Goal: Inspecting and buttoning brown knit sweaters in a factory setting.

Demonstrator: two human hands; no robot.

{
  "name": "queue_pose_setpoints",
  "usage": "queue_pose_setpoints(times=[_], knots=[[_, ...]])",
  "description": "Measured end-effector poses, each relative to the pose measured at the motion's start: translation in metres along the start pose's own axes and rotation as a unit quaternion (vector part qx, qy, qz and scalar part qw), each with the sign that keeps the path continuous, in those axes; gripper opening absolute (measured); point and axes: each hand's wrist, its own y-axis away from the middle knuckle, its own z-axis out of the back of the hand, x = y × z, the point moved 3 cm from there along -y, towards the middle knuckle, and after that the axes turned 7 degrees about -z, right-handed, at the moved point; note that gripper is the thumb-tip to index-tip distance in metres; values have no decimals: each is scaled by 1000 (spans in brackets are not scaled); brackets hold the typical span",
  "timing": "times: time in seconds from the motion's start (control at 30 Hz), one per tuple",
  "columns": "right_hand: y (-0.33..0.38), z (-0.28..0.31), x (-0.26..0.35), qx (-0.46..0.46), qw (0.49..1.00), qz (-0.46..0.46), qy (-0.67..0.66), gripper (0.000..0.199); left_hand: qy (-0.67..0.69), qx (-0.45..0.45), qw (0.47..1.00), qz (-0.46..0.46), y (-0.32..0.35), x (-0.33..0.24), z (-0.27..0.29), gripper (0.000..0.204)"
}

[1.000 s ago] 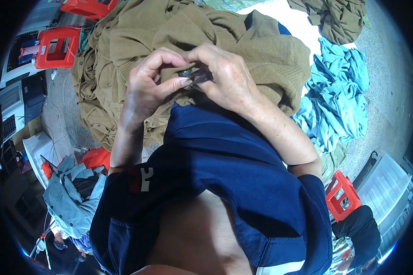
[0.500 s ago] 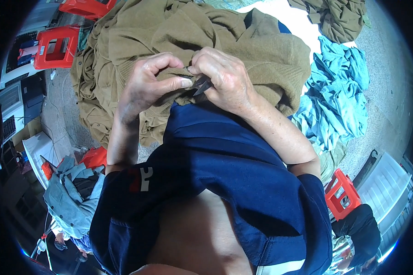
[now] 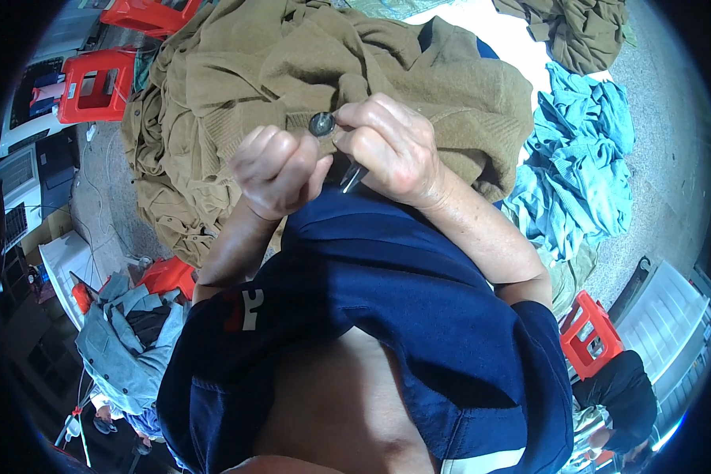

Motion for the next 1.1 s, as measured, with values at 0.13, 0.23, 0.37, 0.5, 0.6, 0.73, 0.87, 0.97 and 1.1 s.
queue_pose_setpoints(times=[0.13,0.23,0.37,0.5,0.6,0.73,0.87,0.97,1.1], knots=[[4,8,-9,75,994,-73,43,27,30,77,996,30,6,8,-5,5],[21,22,-36,212,947,-189,152,23,92,175,967,158,19,33,0,9],[30,53,-54,281,909,-305,38,17,275,251,854,364,51,70,19,16],[32,63,-65,278,916,-280,76,20,395,248,734,493,62,83,34,17],[31,63,-69,283,875,-384,77,28,468,192,694,513,66,86,37,16],[13,75,-67,195,917,-306,168,24,635,107,535,548,54,83,34,19],[18,79,-82,169,917,-321,166,19,614,69,523,587,55,88,29,15],[22,76,-84,174,916,-317,172,15,629,63,511,583,63,89,29,15],[24,74,-81,173,905,-344,180,14,617,74,543,565,65,89,28,17]])
